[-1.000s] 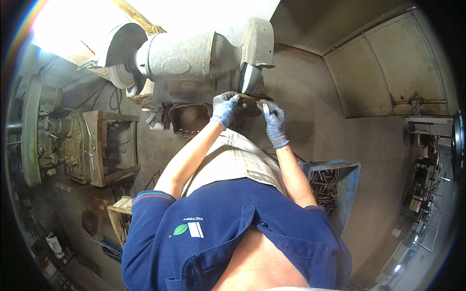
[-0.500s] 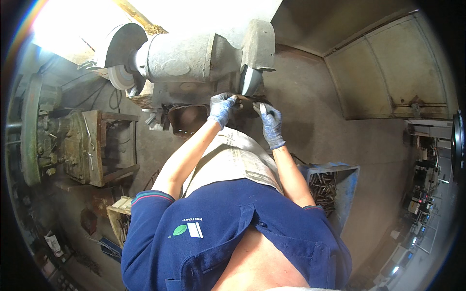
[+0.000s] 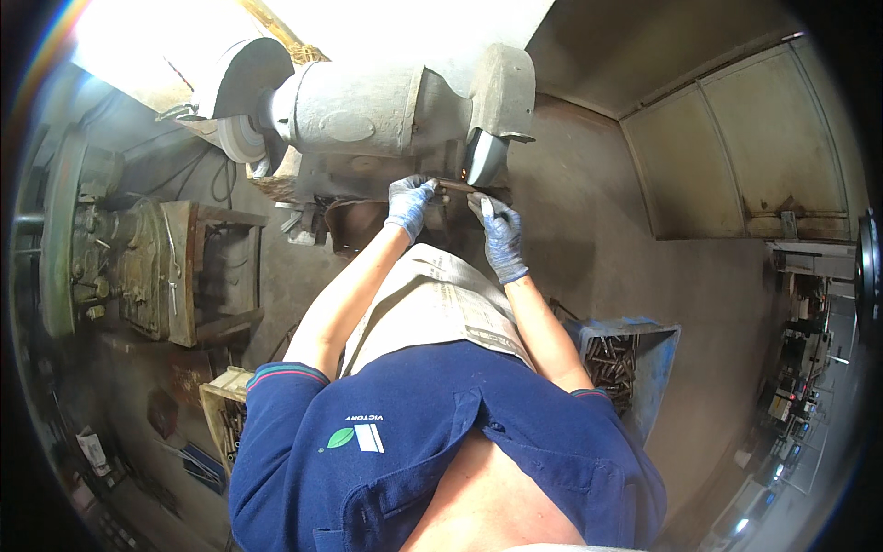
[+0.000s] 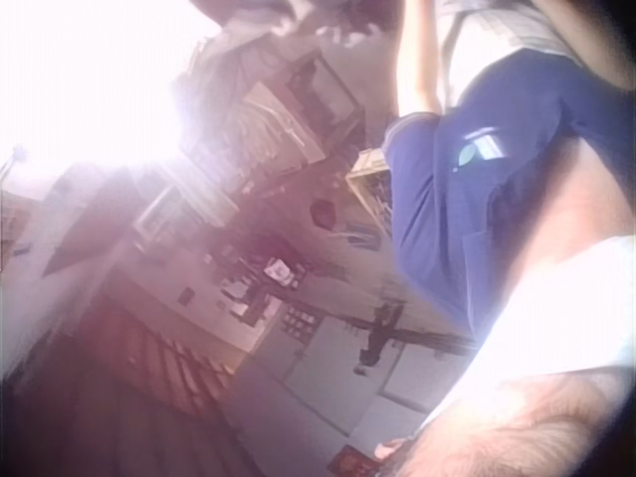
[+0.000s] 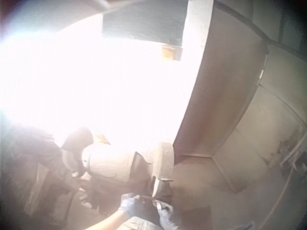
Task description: The person picks up metal pipes one at a time from a large bin and smooths the edges of each pipe using a bench grinder before placing it into another container.
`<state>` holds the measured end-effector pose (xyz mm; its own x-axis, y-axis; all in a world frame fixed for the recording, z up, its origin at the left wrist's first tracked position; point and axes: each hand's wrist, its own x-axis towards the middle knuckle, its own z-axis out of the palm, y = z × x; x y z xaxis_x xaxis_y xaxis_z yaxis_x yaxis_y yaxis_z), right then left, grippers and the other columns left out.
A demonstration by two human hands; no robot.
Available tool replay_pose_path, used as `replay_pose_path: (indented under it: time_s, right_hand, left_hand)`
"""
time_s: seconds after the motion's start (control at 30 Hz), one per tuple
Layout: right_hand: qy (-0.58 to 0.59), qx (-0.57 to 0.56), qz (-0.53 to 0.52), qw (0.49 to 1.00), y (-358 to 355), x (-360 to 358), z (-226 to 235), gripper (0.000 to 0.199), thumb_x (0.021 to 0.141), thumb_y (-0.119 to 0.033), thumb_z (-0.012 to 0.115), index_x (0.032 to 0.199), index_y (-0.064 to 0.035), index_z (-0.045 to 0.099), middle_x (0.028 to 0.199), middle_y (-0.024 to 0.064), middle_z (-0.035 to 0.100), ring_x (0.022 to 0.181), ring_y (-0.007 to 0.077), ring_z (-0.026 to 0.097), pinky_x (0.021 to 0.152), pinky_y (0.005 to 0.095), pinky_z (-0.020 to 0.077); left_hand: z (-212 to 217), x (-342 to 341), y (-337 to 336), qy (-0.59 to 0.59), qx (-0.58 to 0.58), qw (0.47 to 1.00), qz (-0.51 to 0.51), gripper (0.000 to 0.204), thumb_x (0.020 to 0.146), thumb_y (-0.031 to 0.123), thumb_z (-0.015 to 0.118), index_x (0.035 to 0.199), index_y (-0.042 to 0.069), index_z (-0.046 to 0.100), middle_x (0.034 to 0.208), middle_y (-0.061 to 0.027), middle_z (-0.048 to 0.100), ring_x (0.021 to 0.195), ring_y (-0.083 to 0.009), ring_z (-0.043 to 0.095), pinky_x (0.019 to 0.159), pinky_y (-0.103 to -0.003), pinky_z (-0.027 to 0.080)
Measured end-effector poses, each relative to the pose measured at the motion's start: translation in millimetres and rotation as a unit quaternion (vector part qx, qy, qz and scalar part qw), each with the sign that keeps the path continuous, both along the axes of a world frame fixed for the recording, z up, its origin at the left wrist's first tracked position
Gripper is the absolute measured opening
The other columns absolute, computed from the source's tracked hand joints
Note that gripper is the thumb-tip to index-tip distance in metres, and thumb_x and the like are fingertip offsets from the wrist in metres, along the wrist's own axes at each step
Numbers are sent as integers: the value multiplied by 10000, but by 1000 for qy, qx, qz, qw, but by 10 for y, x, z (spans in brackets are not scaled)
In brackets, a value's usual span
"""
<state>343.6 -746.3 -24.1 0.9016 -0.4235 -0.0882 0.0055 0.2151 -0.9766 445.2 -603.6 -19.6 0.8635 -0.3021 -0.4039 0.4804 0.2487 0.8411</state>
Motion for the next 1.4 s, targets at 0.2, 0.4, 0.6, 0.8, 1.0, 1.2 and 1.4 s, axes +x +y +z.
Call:
replay_pose_path:
  time_s: [0.2,0.4,0.6,0.8,1.0,1.2,1.4]
  right_hand:
    - [-75,-81,18,994,64,-9,-85,230,904,-101,541,1067,47,607,1115,161,586,1031,253,583,940,387,472]
    - [-176,-434,14,883,269,-369,796,310,829,-124,620,1118,-10,609,1177,180,558,1119,294,535,960,366,421]
    - [-202,-461,-9,864,433,-597,1053,420,766,-208,678,1125,-1,611,1182,181,561,1146,312,514,987,379,385]
    - [-151,-509,-58,846,582,-974,1232,454,734,-218,711,1129,-18,610,1188,187,554,1129,317,528,958,382,418]
    - [10,-548,-135,825,501,-1631,1204,488,686,-241,762,1087,-10,609,1174,194,552,1085,325,554,917,380,454]
    - [165,-620,-284,713,-227,-2996,1241,389,727,-239,692,1010,13,607,1091,165,567,975,315,568,864,376,459]
    - [271,-562,-254,739,-1033,-3124,811,309,771,-226,674,926,41,653,1062,207,616,1007,332,567,931,388,417]
  left_hand:
    - [99,-45,184,-38,-15,999,-19,89,857,36,582,880,-31,636,752,-68,647,636,-129,616,601,-238,499]
    - [256,-379,535,-138,-36,988,-54,152,836,52,630,963,-31,648,817,-20,659,719,-51,558,664,-202,469]
    - [618,-513,677,-174,-42,982,-65,160,833,32,633,979,-29,654,829,-20,661,705,-41,550,638,-193,468]
    - [833,-705,682,-176,-31,976,-127,179,839,39,628,1002,-31,647,850,-52,658,731,-77,577,670,-222,496]
    - [378,-669,600,-159,0,951,-264,203,843,62,625,1008,-57,627,862,-59,650,760,-93,575,686,-214,469]
    - [-255,-661,1097,-77,82,971,-211,170,844,72,625,989,-16,635,809,-21,632,726,-68,564,622,-188,452]
    - [24,-706,1437,-97,235,957,-142,248,862,156,589,1022,-31,622,829,-76,623,760,-132,607,631,-259,511]
